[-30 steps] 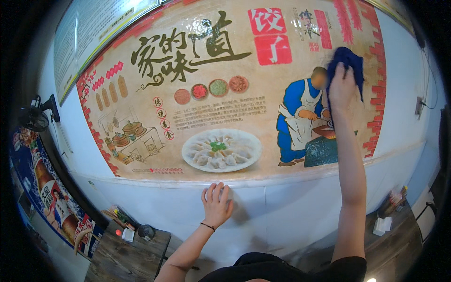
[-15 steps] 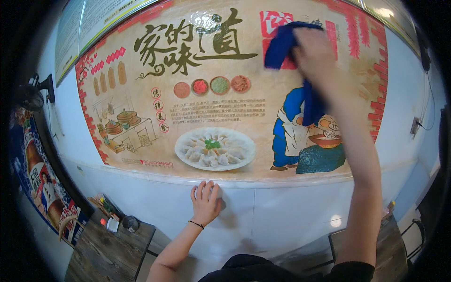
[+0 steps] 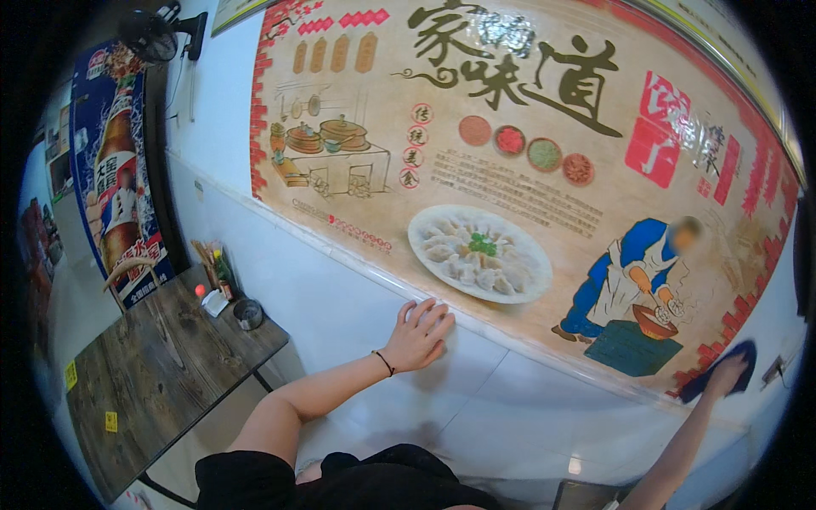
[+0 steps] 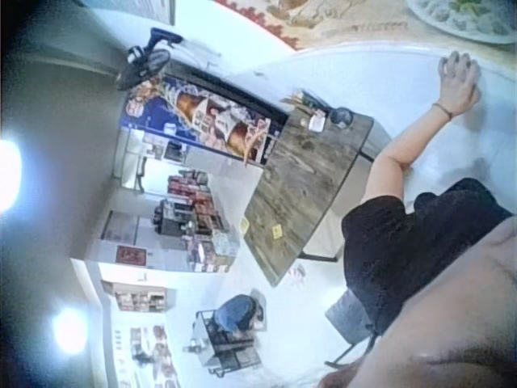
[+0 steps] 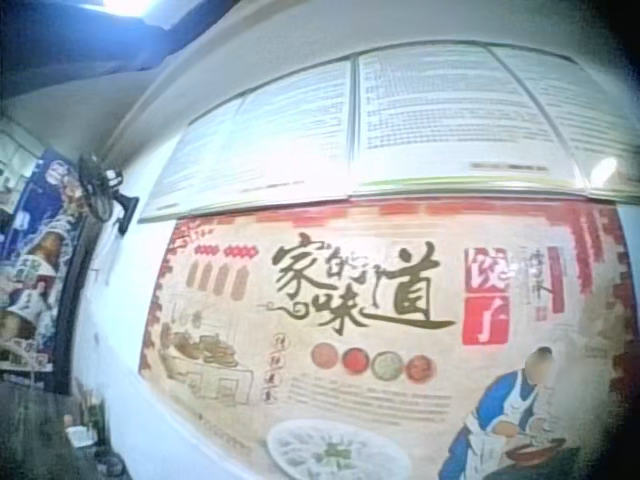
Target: The person wipes a wall with a blue cloth, focusing on a large illustrated poster and the surrounding white tiles. They then move to a wooden table and wipe its surface with the same cloth.
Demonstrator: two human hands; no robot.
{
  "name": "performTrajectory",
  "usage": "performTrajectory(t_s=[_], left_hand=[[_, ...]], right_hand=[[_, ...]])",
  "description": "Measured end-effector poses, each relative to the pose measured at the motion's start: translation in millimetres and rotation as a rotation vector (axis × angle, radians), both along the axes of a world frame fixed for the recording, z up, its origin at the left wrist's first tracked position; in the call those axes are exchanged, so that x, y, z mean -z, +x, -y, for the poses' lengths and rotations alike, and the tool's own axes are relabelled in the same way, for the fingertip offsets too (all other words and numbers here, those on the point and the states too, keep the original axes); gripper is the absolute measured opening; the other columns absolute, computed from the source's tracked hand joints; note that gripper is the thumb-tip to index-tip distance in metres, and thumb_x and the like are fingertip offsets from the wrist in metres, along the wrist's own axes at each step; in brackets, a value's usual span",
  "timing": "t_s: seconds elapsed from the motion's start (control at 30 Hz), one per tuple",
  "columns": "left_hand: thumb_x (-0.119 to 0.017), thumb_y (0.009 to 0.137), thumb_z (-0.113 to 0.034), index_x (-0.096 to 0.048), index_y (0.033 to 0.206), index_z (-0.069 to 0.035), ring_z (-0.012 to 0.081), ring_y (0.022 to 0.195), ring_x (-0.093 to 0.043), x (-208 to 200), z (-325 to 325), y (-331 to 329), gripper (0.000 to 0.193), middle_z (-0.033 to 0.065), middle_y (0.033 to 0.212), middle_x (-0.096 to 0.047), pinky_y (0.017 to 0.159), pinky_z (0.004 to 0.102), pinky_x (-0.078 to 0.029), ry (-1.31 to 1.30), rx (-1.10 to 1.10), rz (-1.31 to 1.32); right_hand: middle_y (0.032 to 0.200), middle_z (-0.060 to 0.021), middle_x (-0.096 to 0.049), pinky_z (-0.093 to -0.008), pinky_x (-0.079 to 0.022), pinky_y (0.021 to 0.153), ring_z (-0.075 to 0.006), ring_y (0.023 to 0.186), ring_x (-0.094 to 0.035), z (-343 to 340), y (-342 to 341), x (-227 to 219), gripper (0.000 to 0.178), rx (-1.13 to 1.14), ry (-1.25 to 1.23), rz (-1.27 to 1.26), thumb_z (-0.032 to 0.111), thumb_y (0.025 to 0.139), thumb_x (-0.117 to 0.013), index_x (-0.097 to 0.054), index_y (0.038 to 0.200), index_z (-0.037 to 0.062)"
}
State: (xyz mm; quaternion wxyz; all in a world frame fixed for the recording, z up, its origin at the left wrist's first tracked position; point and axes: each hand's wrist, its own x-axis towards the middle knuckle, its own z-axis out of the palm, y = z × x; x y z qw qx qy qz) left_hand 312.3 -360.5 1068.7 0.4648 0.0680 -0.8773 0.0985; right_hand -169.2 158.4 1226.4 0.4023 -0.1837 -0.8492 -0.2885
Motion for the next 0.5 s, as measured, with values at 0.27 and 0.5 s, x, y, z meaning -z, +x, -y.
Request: performTrajectory(t_s=[0.27, 0.5], left_hand=[[-0.062, 0.069, -0.021, -0.046, 0.12, -0.012, 0.0281, 0.12, -0.035, 1, 9, 11, 0.054, 0.0078, 0.123, -0.042, 0.095, 0.0501, -0.028, -0.035, -0.045, -0.003], [-0.062, 0.068, -0.021, -0.045, 0.121, -0.011, 0.027, 0.117, -0.036, -5, 16, 16, 0.056, 0.0079, 0.123, -0.041, 0.09, 0.0488, -0.03, -0.08, -0.01, 0.018]], right_hand=[[0.109, -0.0364, -0.053, -0.0469, -0.049, 0.08, -0.047, 0.098, -0.056, 36, 3, 99, 0.06, -0.739, -1.475, -0.571, 0.041, 0.094, -0.037, -0.044, 0.114, -0.0148], [0.119, -0.0315, -0.051, -0.046, -0.041, 0.091, -0.0449, 0.104, -0.053, 71, -14, 56, 0.065, -0.875, -1.442, -0.668, 0.05, 0.09, -0.037, -0.047, 0.121, -0.007]])
